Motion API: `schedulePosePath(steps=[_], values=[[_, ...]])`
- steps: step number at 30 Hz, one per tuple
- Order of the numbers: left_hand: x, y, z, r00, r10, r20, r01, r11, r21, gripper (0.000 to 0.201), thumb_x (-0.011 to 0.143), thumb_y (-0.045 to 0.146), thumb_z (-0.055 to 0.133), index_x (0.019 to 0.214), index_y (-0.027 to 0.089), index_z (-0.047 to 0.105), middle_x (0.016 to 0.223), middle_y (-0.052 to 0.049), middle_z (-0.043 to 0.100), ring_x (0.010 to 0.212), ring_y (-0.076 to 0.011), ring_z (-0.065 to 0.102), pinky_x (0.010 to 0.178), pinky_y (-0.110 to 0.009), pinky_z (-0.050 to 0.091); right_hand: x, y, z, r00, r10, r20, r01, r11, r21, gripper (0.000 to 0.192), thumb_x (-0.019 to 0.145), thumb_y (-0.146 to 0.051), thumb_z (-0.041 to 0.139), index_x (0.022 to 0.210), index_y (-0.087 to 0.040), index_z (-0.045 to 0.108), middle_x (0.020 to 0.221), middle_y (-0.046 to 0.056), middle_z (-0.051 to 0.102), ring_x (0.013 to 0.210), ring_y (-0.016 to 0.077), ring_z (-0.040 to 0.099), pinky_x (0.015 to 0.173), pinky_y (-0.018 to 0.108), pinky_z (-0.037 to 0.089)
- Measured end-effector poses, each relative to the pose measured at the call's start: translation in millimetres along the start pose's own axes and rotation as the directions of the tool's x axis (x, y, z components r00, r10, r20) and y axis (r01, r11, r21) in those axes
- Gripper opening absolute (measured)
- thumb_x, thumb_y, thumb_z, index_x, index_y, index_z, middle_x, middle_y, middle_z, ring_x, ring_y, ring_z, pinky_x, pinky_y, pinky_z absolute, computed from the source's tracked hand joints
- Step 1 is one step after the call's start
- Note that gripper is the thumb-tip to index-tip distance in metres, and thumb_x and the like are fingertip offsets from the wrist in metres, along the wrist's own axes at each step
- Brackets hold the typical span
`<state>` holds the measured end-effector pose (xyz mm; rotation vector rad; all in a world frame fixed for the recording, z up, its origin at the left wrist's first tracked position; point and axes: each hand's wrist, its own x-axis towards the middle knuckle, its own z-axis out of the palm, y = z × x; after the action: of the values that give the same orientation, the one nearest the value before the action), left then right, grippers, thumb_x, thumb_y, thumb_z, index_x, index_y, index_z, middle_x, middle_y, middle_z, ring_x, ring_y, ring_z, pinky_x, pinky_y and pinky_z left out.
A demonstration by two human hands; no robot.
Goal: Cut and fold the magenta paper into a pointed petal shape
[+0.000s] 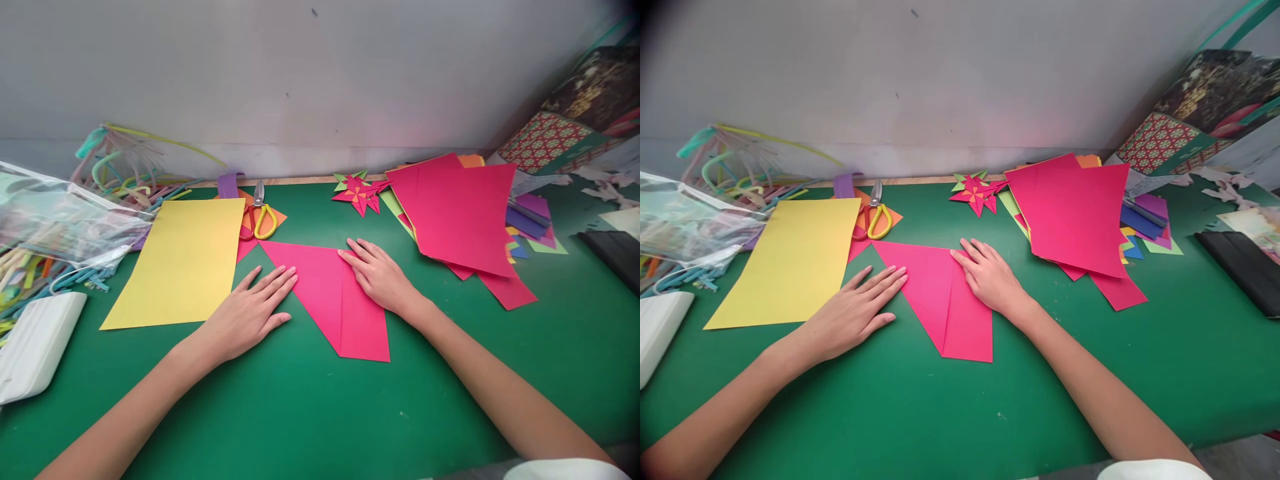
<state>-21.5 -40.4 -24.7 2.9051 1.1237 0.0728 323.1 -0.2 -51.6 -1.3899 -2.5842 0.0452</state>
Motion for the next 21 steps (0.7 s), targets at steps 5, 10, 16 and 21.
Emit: schedulePosePath(steps=[5,10,16,21], values=[[-10,-4,-4.3,0.999,-0.041,0.021,0.041,0.999,0.031,0.071,0.110,0.055,0.037,0.172,0.026,0.018,0.174,-0.006,0.028,0.160,-0.0292,0.034,0.134,-0.054,0.016,0,-2,-1,1.000,0.009,-0.002,-0.009,1.000,0.000,0.051,0.107,-0.018,0.042,0.157,-0.021,0.054,0.169,0.012,0.042,0.155,0.0351,0.041,0.126,0.055,0.037],[-9,7,-17.3,0.982,-0.185,0.035,0.179,0.974,0.137,0.062,0.111,0.046,0.035,0.160,0.010,0.047,0.163,-0.021,0.047,0.151,-0.0393,0.047,0.127,-0.065,0.025,0,-2,1,1.000,0.012,-0.016,-0.011,1.000,0.012,0.051,0.107,-0.018,0.043,0.156,-0.022,0.055,0.169,0.012,0.042,0.154,0.0347,0.042,0.125,0.056,0.038],[8,36,-24.8,0.990,-0.123,-0.073,0.131,0.984,0.119,0.060,0.112,0.039,0.037,0.163,0.010,0.041,0.168,-0.017,0.039,0.157,-0.0347,0.039,0.130,-0.057,0.026,0,-3,-2,1.000,0.002,-0.013,-0.002,1.000,-0.010,0.051,0.107,-0.018,0.042,0.157,-0.020,0.053,0.169,0.013,0.043,0.154,0.0355,0.042,0.125,0.055,0.038],[8,57,-10.0,0.980,0.198,0.011,-0.198,0.980,-0.003,0.076,0.109,0.059,0.038,0.171,0.018,0.019,0.175,-0.008,0.027,0.162,-0.0255,0.028,0.135,-0.044,0.016,0,-3,-2,1.000,-0.002,-0.016,0.002,1.000,-0.012,0.051,0.106,-0.017,0.043,0.157,-0.020,0.054,0.169,0.013,0.043,0.154,0.0348,0.042,0.126,0.054,0.037]])
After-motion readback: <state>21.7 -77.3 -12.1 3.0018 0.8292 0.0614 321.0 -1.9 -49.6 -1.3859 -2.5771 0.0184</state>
